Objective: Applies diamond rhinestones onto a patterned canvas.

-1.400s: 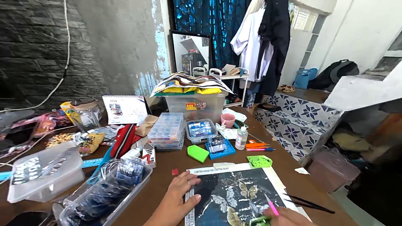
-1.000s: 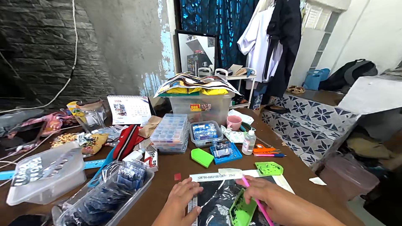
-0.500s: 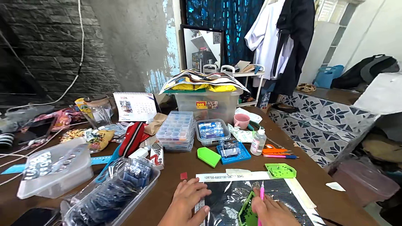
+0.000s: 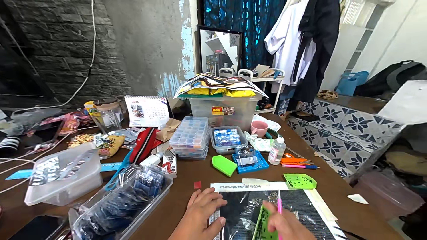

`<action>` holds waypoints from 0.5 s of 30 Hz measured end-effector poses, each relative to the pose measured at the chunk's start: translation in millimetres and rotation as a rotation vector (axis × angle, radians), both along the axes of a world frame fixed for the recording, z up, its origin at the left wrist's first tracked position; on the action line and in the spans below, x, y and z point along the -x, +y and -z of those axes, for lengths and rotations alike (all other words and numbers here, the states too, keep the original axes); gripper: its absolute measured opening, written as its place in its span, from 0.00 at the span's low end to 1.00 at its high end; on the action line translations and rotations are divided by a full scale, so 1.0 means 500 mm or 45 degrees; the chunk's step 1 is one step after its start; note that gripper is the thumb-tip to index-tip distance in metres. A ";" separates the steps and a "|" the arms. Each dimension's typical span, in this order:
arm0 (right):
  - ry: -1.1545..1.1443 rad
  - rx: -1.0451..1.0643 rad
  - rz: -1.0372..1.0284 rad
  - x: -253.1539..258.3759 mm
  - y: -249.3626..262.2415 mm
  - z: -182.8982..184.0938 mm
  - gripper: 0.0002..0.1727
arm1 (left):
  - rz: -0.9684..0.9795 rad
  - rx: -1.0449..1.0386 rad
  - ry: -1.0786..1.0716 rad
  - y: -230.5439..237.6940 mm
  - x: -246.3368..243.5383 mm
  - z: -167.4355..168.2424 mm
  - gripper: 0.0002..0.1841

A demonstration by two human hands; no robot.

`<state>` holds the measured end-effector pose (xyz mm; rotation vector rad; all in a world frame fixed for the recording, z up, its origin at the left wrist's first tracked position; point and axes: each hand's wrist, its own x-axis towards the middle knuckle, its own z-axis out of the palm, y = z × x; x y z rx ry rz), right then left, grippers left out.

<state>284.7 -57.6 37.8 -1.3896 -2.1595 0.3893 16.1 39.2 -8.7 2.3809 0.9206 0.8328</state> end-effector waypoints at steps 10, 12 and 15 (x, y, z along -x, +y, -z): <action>0.054 0.004 -0.066 0.011 -0.018 -0.009 0.35 | 0.003 -0.017 0.016 0.000 0.002 0.006 0.19; 0.047 0.021 -0.065 0.010 -0.020 -0.015 0.34 | -0.002 -0.017 0.016 0.001 0.001 0.005 0.19; 0.041 0.051 -0.067 0.012 -0.024 -0.018 0.36 | -0.008 -0.021 0.016 0.000 0.001 0.006 0.19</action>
